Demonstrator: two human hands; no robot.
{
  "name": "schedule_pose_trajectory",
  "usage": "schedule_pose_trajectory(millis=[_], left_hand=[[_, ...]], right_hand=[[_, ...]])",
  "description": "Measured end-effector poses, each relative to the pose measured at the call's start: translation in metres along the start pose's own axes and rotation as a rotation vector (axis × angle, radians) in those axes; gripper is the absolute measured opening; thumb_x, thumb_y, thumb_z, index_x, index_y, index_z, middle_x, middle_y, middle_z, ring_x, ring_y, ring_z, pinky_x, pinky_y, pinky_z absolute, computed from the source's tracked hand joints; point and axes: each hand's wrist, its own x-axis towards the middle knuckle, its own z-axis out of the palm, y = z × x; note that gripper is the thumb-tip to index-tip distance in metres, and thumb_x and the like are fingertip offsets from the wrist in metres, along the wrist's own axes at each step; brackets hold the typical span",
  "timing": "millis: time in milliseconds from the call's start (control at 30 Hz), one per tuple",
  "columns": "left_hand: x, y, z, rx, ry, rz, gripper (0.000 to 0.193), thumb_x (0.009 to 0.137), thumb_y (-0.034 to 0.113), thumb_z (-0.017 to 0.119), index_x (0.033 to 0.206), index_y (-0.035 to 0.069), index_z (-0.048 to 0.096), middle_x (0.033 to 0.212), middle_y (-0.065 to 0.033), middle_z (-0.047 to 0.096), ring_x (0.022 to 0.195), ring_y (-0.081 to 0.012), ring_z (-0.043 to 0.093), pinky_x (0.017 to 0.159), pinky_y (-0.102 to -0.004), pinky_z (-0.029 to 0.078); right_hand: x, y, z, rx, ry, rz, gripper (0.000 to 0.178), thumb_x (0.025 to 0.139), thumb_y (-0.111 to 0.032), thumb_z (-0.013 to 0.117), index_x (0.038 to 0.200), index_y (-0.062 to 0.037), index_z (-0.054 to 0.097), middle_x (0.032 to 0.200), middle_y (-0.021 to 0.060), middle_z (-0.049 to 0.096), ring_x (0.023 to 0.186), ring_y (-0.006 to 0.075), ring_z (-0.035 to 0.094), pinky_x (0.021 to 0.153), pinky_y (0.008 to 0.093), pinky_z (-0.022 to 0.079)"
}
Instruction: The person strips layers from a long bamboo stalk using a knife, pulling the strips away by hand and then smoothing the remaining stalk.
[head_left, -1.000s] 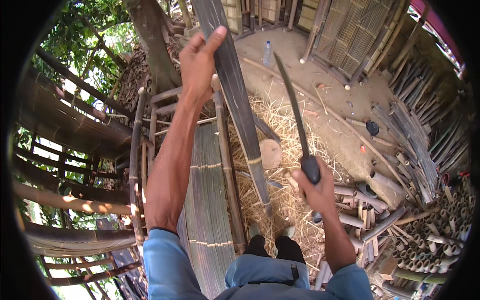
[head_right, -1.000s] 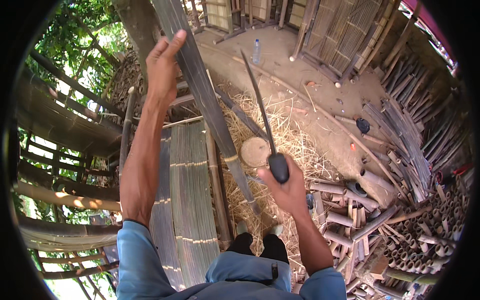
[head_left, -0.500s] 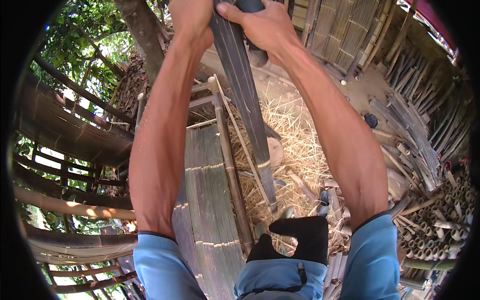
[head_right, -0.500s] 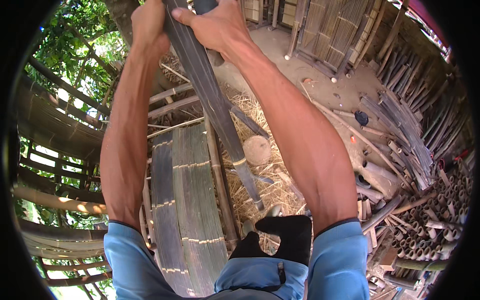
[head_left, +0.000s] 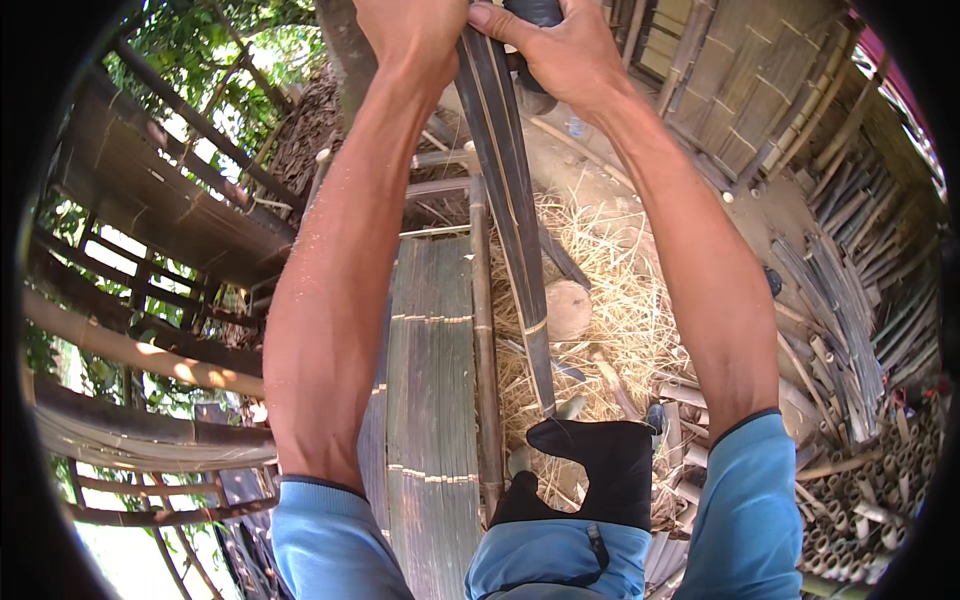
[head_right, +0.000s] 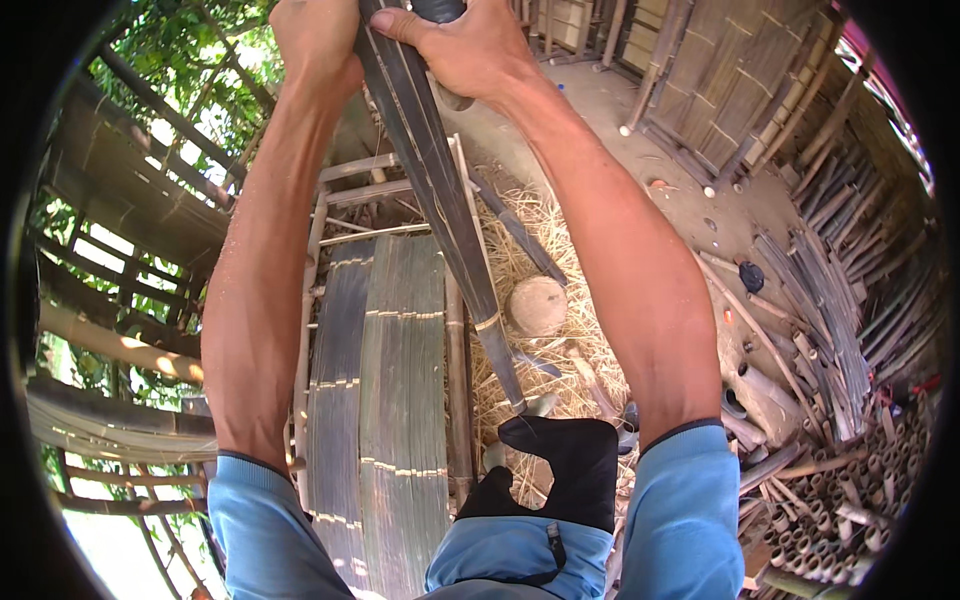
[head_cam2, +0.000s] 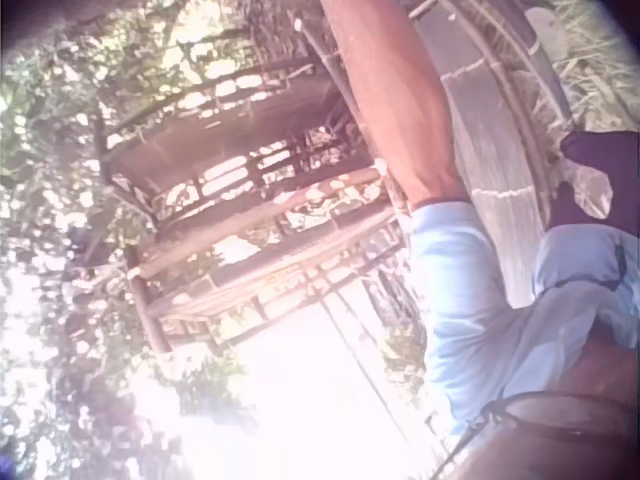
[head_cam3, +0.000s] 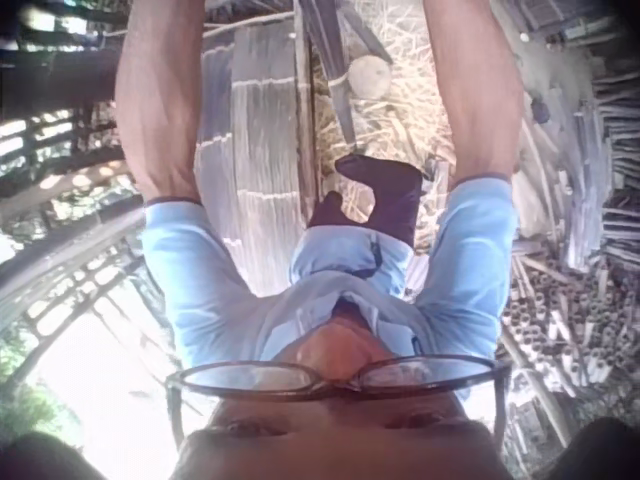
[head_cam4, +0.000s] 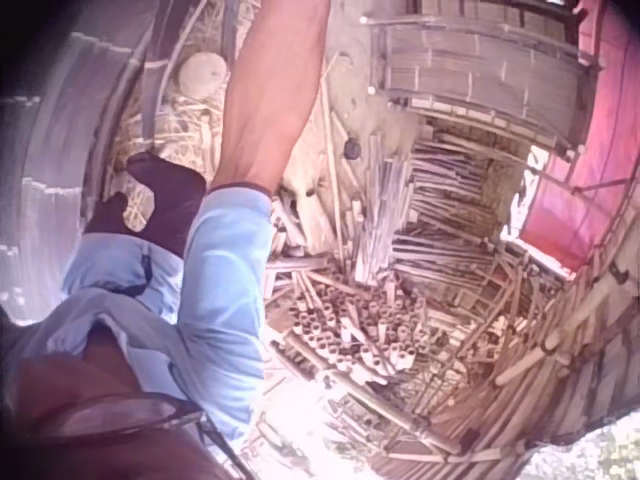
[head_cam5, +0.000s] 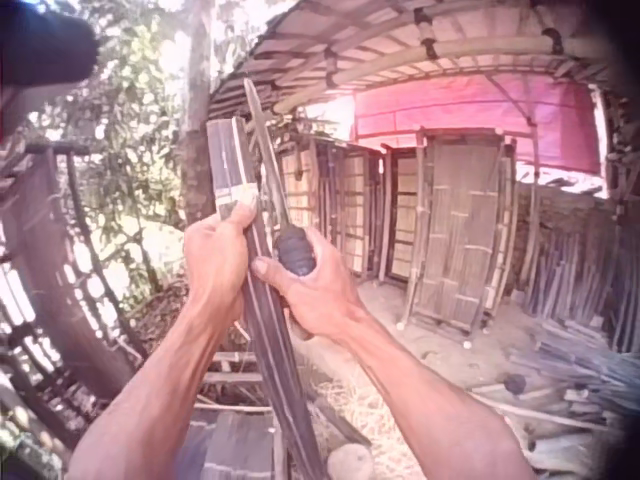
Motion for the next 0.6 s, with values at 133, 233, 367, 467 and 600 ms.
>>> schedule_pose_trajectory(millis=[133,233,367,467,600], left_hand=[[0.007,-0.015,-0.022,0.044,0.03,0.162,0.024,0.097,0.02,0.061,0.088,0.001,0.071,0.074,-0.0046,0.067,0.059,-0.0114,0.056,0.055,-0.0287,0.043],[0.019,-0.026,-0.037,0.108,0.116,0.224,0.025,0.097,0.021,0.061,0.083,0.002,0.07,0.069,-0.0015,0.063,0.058,-0.0094,0.054,0.054,-0.0285,0.042],[0.022,-0.028,-0.053,0.062,0.09,0.162,0.033,0.097,0.03,0.066,0.073,0.008,0.063,0.062,0.003,0.055,0.053,-0.007,0.048,0.049,-0.0252,0.037],[0.018,-0.025,-0.051,0.102,0.145,0.133,0.04,0.094,0.039,0.072,0.068,0.012,0.059,0.059,0.0041,0.051,0.049,-0.0059,0.044,0.046,-0.0224,0.033],[0.012,-0.024,-0.057,0.074,0.084,0.225,0.035,0.095,0.035,0.07,0.076,0.007,0.063,0.068,0.0018,0.055,0.055,-0.0077,0.049,0.052,-0.023,0.038]], right_hand=[[0.011,0.019,0.025,-0.018,-0.023,-0.028,0.038,0.086,-0.025,0.079,0.11,-0.0015,0.063,0.086,0.0043,0.065,0.076,0.0144,0.06,0.072,0.032,0.051],[0.018,0.032,0.037,-0.066,-0.023,-0.196,0.035,0.087,-0.022,0.078,0.109,-0.0001,0.062,0.089,0.007,0.066,0.078,0.0166,0.061,0.073,0.0324,0.051],[0.019,0.035,0.05,-0.004,-0.063,-0.284,0.035,0.087,-0.019,0.075,0.11,0.0023,0.06,0.091,0.0121,0.066,0.08,0.0196,0.063,0.075,0.0342,0.052],[0.01,0.028,0.054,0.019,-0.071,-0.176,0.036,0.087,-0.015,0.072,0.113,0.0025,0.055,0.091,0.0147,0.066,0.079,0.0208,0.064,0.074,0.0357,0.052],[0.01,0.041,0.057,0.069,-0.057,-0.318,0.044,0.084,-0.009,0.071,0.119,0.0019,0.047,0.089,0.0162,0.065,0.076,0.0222,0.065,0.067,0.037,0.052]])
